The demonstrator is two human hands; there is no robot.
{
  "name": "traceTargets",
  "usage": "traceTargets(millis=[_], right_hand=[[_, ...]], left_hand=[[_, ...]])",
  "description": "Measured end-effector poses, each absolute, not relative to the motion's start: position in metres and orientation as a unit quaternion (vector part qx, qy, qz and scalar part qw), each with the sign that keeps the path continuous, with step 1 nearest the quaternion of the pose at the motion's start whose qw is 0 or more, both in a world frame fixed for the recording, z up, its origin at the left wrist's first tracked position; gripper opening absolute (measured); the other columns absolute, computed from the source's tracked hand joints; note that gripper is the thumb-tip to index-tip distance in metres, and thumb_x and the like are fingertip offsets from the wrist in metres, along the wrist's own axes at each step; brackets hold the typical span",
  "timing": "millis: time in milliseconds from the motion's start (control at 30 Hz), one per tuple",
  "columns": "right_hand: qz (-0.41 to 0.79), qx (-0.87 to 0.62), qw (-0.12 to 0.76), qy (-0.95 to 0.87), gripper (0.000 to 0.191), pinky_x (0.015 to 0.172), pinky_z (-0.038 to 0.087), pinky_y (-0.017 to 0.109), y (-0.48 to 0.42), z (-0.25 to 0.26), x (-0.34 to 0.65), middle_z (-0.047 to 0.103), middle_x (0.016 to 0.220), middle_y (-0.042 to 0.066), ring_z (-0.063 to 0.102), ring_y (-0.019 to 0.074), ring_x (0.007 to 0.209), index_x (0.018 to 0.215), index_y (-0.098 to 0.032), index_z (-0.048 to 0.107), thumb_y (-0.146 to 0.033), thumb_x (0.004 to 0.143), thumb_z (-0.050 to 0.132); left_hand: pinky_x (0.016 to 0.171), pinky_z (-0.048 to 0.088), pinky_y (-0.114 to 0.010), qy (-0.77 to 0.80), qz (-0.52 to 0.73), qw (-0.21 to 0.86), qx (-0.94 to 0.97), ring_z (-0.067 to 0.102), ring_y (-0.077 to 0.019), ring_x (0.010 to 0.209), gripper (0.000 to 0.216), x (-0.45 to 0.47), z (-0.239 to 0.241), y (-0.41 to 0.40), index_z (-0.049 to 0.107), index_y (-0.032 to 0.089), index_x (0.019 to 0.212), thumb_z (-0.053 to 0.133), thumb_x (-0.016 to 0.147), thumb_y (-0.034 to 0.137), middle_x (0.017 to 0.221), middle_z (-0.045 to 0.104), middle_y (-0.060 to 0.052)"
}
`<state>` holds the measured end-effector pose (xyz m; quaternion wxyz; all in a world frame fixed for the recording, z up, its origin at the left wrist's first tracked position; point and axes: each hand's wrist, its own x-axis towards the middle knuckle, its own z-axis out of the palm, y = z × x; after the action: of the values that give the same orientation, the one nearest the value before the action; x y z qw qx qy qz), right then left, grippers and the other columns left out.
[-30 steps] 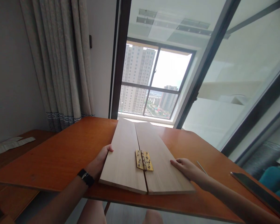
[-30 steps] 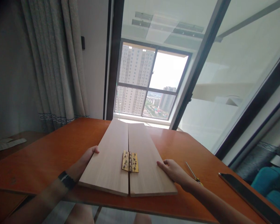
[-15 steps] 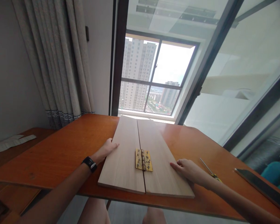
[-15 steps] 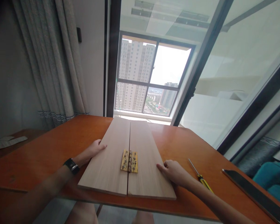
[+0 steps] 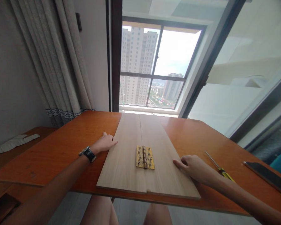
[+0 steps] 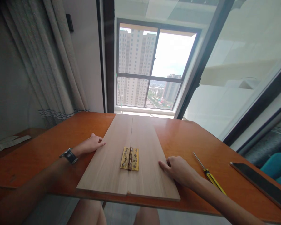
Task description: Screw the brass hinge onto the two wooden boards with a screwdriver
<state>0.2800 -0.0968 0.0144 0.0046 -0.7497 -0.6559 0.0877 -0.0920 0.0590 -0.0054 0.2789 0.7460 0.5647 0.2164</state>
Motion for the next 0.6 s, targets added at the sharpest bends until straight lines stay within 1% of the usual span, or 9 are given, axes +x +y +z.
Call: traceTargets(millis=[67, 133, 200, 233, 300, 367, 400, 500, 600], right_hand=[[0.076, -0.749, 0.0, -0.658, 0.053, 0.059, 0.038, 0.034, -0.098, 0.011, 0.28, 0.077, 0.077, 0.018, 0.072, 0.0328, 0.074, 0.063, -0.02, 0.067, -0.053, 0.095, 0.041], [0.066, -0.75, -0.004, -0.658, 0.053, 0.059, 0.036, 0.035, -0.102, 0.01, 0.279, 0.077, 0.078, 0.019, 0.072, 0.0345, 0.075, 0.065, -0.019, 0.068, -0.053, 0.096, 0.04], [0.054, -0.753, -0.013, -0.655, 0.052, 0.058, 0.035, 0.035, -0.106, 0.012, 0.276, 0.077, 0.077, 0.019, 0.073, 0.0352, 0.074, 0.066, -0.019, 0.069, -0.052, 0.096, 0.04], [0.043, -0.754, -0.019, -0.655, 0.051, 0.058, 0.035, 0.035, -0.109, 0.014, 0.274, 0.077, 0.076, 0.018, 0.073, 0.0352, 0.074, 0.067, -0.02, 0.069, -0.051, 0.096, 0.04], [0.016, -0.755, -0.036, -0.654, 0.049, 0.058, 0.036, 0.035, -0.112, 0.018, 0.271, 0.077, 0.076, 0.017, 0.074, 0.0354, 0.076, 0.068, -0.021, 0.069, -0.049, 0.097, 0.042], [-0.014, -0.753, -0.05, -0.656, 0.046, 0.06, 0.039, 0.036, -0.113, 0.022, 0.269, 0.076, 0.076, 0.016, 0.074, 0.0355, 0.076, 0.068, -0.021, 0.068, -0.045, 0.097, 0.043], [-0.027, -0.751, -0.047, -0.658, 0.043, 0.061, 0.04, 0.037, -0.113, 0.022, 0.269, 0.076, 0.078, 0.016, 0.074, 0.035, 0.076, 0.069, -0.021, 0.068, -0.043, 0.097, 0.044], [-0.041, -0.735, 0.018, -0.677, 0.031, 0.066, 0.048, 0.039, -0.11, 0.017, 0.272, 0.076, 0.094, 0.013, 0.074, 0.0312, 0.078, 0.086, -0.02, 0.07, -0.037, 0.096, 0.045], [-0.032, -0.682, 0.124, -0.72, 0.029, 0.082, 0.054, 0.043, -0.104, 0.006, 0.274, 0.072, 0.117, 0.013, 0.073, 0.0308, 0.094, 0.11, -0.02, 0.068, -0.036, 0.095, 0.048]], left_hand=[[0.094, 0.046, -0.044, 0.563, 0.205, 0.269, 0.755, 0.063, -0.0382, 0.096, 0.025, -0.093, -0.005, 0.057, 0.064, 0.017, 0.07, 0.07, 0.073, 0.041, 0.083, 0.062, -0.011], [0.1, 0.042, -0.051, 0.559, 0.203, 0.255, 0.762, 0.059, -0.0437, 0.107, 0.026, -0.09, -0.006, 0.053, 0.067, 0.015, 0.078, 0.071, 0.074, 0.04, 0.091, 0.063, -0.016], [0.108, 0.033, -0.059, 0.55, 0.216, 0.236, 0.772, 0.049, -0.0486, 0.122, 0.033, -0.083, -0.005, 0.047, 0.07, 0.011, 0.095, 0.07, 0.077, 0.038, 0.109, 0.062, -0.022], [0.111, 0.028, -0.061, 0.537, 0.226, 0.228, 0.78, 0.043, -0.0489, 0.129, 0.041, -0.077, -0.004, 0.044, 0.068, 0.01, 0.109, 0.069, 0.079, 0.038, 0.12, 0.06, -0.024], [0.117, 0.022, -0.056, 0.488, 0.244, 0.223, 0.808, 0.036, -0.0432, 0.138, 0.058, -0.065, -0.001, 0.036, 0.057, 0.013, 0.135, 0.068, 0.083, 0.038, 0.141, 0.051, -0.022], [0.121, 0.023, -0.044, 0.415, 0.246, 0.241, 0.842, 0.037, -0.0329, 0.141, 0.064, -0.053, 0.001, 0.029, 0.052, 0.022, 0.142, 0.071, 0.084, 0.04, 0.148, 0.05, -0.013], [0.12, 0.026, -0.041, 0.37, 0.241, 0.256, 0.86, 0.039, -0.0303, 0.141, 0.066, -0.047, 0.002, 0.025, 0.051, 0.024, 0.144, 0.072, 0.084, 0.042, 0.148, 0.051, -0.011], [0.119, 0.029, -0.044, 0.272, 0.218, 0.288, 0.892, 0.041, -0.0304, 0.139, 0.076, -0.037, 0.001, 0.016, 0.045, 0.023, 0.149, 0.076, 0.083, 0.045, 0.149, 0.051, -0.013], [0.118, 0.029, -0.047, 0.268, 0.211, 0.279, 0.898, 0.044, -0.0315, 0.137, 0.081, -0.035, -0.004, 0.009, 0.042, 0.025, 0.151, 0.079, 0.081, 0.045, 0.147, 0.052, -0.012]])
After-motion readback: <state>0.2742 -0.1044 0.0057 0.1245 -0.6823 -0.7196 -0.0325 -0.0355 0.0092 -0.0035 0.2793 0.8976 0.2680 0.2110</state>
